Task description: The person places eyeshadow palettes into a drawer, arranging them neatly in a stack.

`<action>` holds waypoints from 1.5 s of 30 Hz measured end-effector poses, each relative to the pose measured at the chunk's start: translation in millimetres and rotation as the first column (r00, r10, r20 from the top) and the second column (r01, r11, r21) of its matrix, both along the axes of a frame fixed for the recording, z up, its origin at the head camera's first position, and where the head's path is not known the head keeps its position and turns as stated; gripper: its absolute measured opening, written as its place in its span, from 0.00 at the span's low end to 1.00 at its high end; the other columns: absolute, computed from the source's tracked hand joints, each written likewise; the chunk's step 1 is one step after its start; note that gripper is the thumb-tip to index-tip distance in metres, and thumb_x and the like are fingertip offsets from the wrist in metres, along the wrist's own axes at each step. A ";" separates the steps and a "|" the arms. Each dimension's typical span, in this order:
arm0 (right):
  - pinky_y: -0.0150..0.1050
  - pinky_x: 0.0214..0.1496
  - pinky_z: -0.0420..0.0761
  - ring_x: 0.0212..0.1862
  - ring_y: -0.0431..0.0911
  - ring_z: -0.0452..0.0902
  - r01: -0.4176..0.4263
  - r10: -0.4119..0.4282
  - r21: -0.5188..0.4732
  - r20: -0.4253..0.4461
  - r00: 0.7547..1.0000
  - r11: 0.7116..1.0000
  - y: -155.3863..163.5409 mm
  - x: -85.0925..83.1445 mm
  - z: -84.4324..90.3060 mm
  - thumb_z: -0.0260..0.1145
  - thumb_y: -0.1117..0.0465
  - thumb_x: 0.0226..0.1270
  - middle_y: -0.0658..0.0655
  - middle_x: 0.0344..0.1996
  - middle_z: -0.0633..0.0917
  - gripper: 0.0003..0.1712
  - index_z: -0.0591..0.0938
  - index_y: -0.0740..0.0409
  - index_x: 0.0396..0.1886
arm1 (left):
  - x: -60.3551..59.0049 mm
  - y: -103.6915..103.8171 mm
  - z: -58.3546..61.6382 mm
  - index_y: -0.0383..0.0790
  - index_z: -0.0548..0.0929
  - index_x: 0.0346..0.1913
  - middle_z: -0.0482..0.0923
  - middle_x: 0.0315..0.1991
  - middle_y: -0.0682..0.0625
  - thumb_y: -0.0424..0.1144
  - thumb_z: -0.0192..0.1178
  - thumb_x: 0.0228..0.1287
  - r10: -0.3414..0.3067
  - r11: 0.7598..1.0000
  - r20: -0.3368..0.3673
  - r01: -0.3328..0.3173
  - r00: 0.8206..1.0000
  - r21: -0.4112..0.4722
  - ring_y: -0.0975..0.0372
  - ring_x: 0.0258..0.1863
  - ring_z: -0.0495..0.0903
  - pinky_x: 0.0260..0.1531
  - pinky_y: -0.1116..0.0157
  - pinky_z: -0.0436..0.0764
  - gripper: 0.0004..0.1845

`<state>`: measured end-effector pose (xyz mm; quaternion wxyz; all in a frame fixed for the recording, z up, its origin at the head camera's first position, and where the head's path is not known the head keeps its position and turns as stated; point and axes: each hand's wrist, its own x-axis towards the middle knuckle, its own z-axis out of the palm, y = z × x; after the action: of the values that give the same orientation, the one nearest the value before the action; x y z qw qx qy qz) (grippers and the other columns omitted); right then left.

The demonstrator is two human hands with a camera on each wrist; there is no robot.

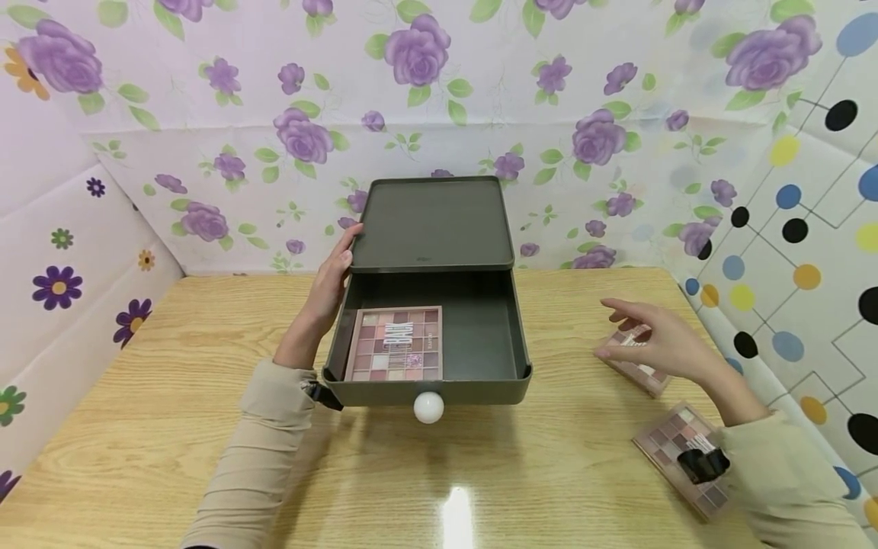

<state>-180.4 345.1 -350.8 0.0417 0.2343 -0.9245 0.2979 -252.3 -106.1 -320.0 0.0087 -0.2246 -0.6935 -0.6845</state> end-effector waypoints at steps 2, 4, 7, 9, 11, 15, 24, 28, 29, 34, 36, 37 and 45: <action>0.30 0.40 0.76 0.42 0.25 0.68 0.010 -0.010 0.011 0.020 1.000 1.000 8.1 -1.5 -5.8 0.71 0.61 0.51 0.63 0.47 0.77 0.40 0.66 0.63 0.64 | 0.3 0.2 0.6 0.41 0.50 0.71 0.40 0.72 0.45 0.44 0.37 0.62 0.001 1.000 0.001 -0.001 1.000 -0.001 0.50 0.66 0.50 0.55 0.39 0.56 0.33; 0.31 0.39 0.76 0.42 0.25 0.68 0.023 -0.023 0.026 0.030 0.999 0.999 15.4 -3.0 -11.5 0.71 0.60 0.51 0.65 0.48 0.76 0.41 0.65 0.64 0.64 | 0.4 0.3 1.0 0.41 0.50 0.71 0.40 0.72 0.45 0.44 0.37 0.62 0.001 1.000 0.000 -0.001 1.000 -0.002 0.50 0.67 0.50 0.55 0.39 0.56 0.33; 0.37 0.39 0.77 0.45 0.34 0.71 0.047 -0.050 0.069 0.047 0.998 0.996 25.6 -4.2 -19.0 0.71 0.59 0.51 0.67 0.50 0.75 0.41 0.65 0.66 0.64 | 0.1 0.1 1.2 0.41 0.50 0.71 0.40 0.72 0.45 0.44 0.37 0.62 0.005 1.000 -0.002 -0.005 1.000 -0.003 0.50 0.67 0.50 0.54 0.38 0.56 0.33; 0.44 0.41 0.76 0.48 0.47 0.73 0.062 -0.070 0.086 0.084 0.994 0.994 32.3 -4.4 -23.3 0.70 0.58 0.52 0.70 0.53 0.73 0.42 0.64 0.67 0.64 | -0.4 -0.1 1.0 0.40 0.50 0.71 0.40 0.72 0.45 0.44 0.37 0.62 0.005 1.000 -0.004 -0.005 1.000 0.001 0.50 0.67 0.50 0.54 0.39 0.57 0.33; 0.53 0.42 0.74 0.50 0.60 0.70 0.071 -0.083 0.100 0.121 0.989 0.992 38.9 -4.8 -27.7 0.70 0.58 0.53 0.73 0.54 0.71 0.42 0.62 0.69 0.65 | -0.4 -0.4 0.9 0.40 0.50 0.71 0.41 0.72 0.45 0.44 0.37 0.62 0.004 1.000 -0.006 -0.004 1.000 0.004 0.50 0.66 0.51 0.54 0.39 0.57 0.33; 0.64 0.45 0.66 0.53 0.72 0.62 0.075 -0.095 0.116 0.175 0.980 0.990 51.5 -6.6 -37.2 0.69 0.57 0.53 0.78 0.57 0.64 0.45 0.59 0.71 0.65 | -0.4 -0.8 0.7 0.40 0.50 0.71 0.41 0.71 0.45 0.44 0.37 0.62 0.003 1.000 -0.007 -0.002 1.000 0.006 0.49 0.66 0.52 0.54 0.39 0.57 0.33; 0.58 0.42 0.70 0.46 0.68 0.69 0.074 -0.120 0.309 0.132 0.984 0.948 75.0 -17.1 -60.6 0.72 0.50 0.46 0.81 0.47 0.71 0.52 0.60 0.81 0.61 | -0.7 -1.4 0.3 0.40 0.50 0.71 0.42 0.71 0.44 0.44 0.37 0.63 -0.004 1.000 -0.012 0.004 1.000 0.004 0.50 0.66 0.51 0.54 0.39 0.57 0.33; 0.57 0.40 0.71 0.42 0.65 0.71 0.088 -0.172 0.370 0.200 0.965 0.925 80.8 -17.0 -67.0 0.71 0.46 0.46 0.84 0.50 0.65 0.57 0.54 0.81 0.63 | -1.0 -1.5 0.4 0.41 0.50 0.71 0.40 0.72 0.45 0.45 0.37 0.63 -0.004 1.000 -0.006 0.004 1.000 -0.005 0.50 0.67 0.50 0.55 0.39 0.57 0.33; 0.57 0.40 0.71 0.41 0.65 0.72 0.089 -0.183 0.375 0.221 0.958 0.923 81.6 -16.4 -67.8 0.70 0.46 0.46 0.85 0.50 0.63 0.58 0.53 0.80 0.63 | -1.0 -1.5 0.3 0.41 0.50 0.71 0.40 0.72 0.45 0.45 0.37 0.63 -0.003 1.000 -0.005 0.003 1.000 -0.006 0.50 0.67 0.50 0.55 0.39 0.57 0.33; 0.61 0.41 0.68 0.44 0.71 0.68 0.088 -0.206 0.386 0.275 0.939 0.918 82.4 -12.4 -70.2 0.68 0.45 0.49 0.86 0.51 0.62 0.58 0.50 0.80 0.64 | -1.0 -1.1 -0.5 0.41 0.50 0.71 0.40 0.72 0.45 0.44 0.37 0.63 -0.010 1.000 -0.007 0.010 1.000 0.001 0.50 0.66 0.51 0.55 0.40 0.57 0.33; 0.63 0.42 0.67 0.46 0.73 0.66 0.085 -0.215 0.395 0.296 0.931 0.915 82.7 -10.3 -72.0 0.68 0.44 0.49 0.86 0.51 0.61 0.59 0.47 0.77 0.66 | -0.7 -1.0 -0.6 0.40 0.50 0.71 0.41 0.71 0.44 0.44 0.37 0.63 -0.013 1.000 -0.009 0.013 1.000 0.008 0.50 0.66 0.51 0.54 0.39 0.57 0.33; 0.63 0.42 0.67 0.46 0.74 0.65 0.084 -0.220 0.397 0.311 0.924 0.914 82.9 -9.5 -73.0 0.68 0.43 0.50 0.85 0.50 0.61 0.60 0.46 0.76 0.66 | -0.5 -1.1 -0.6 0.40 0.50 0.71 0.41 0.71 0.44 0.43 0.37 0.63 -0.013 1.000 -0.010 0.013 1.000 0.009 0.50 0.66 0.51 0.54 0.39 0.57 0.33; 0.67 0.42 0.64 0.47 0.79 0.60 0.096 -0.244 0.416 0.318 0.916 0.904 80.9 -6.4 -77.7 0.69 0.42 0.47 0.87 0.51 0.58 0.62 0.45 0.74 0.67 | -1.3 -2.1 -2.1 0.41 0.50 0.71 0.41 0.72 0.45 0.44 0.37 0.63 -0.014 1.000 -0.014 0.014 1.000 0.008 0.50 0.66 0.52 0.54 0.40 0.58 0.32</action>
<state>-186.8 426.0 -428.5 -0.1511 0.0958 -0.9738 0.1400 -253.6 -108.2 -322.1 0.0094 -0.2342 -0.6892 -0.6856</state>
